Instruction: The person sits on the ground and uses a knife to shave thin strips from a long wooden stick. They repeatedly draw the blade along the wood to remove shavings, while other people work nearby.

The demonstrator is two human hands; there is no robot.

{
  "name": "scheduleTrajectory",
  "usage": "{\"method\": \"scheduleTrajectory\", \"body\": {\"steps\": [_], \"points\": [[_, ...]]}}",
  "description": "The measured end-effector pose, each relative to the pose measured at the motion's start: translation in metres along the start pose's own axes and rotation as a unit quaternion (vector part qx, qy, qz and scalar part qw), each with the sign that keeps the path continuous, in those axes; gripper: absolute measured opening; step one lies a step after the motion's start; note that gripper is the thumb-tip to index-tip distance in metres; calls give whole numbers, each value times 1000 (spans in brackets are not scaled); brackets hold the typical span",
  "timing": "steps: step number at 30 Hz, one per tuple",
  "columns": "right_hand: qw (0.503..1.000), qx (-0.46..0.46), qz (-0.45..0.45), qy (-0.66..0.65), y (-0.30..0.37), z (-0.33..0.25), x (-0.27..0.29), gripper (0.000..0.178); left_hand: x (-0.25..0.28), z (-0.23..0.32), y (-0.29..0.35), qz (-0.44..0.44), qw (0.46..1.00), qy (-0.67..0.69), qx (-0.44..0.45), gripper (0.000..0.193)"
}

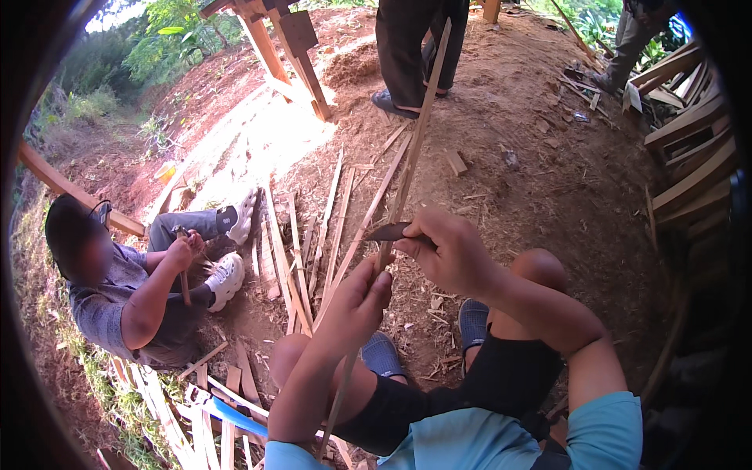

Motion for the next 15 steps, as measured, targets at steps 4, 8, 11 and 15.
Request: {"method": "scheduleTrajectory", "body": {"steps": [4, 8, 11, 15], "points": [[999, 39, -29, -22, 1, -5, 1, 18, 5, -11, -3, 50, 994, -92, -27, 40], [995, -93, 2, -27, -8, 2, 12, 18, 7, -7, 4, 70, 992, -98, -19, 39], [999, 37, -14, -17, -5, -7, 0, 18, 7, -11, 6, 87, 990, -112, -21, 39], [999, 20, 3, -28, -8, 0, -2, 17, 9, -12, 7, 113, 981, -155, -33, 39]]}}
Point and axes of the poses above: each hand's wrist, its own y-axis away from the middle knuckle, its own x-axis out of the back of the hand, z = x × y, the point moved 2 cm from there along -y, towards the middle knuckle, and after that the axes turned 11 degrees about -y, right-handed, at the moved point
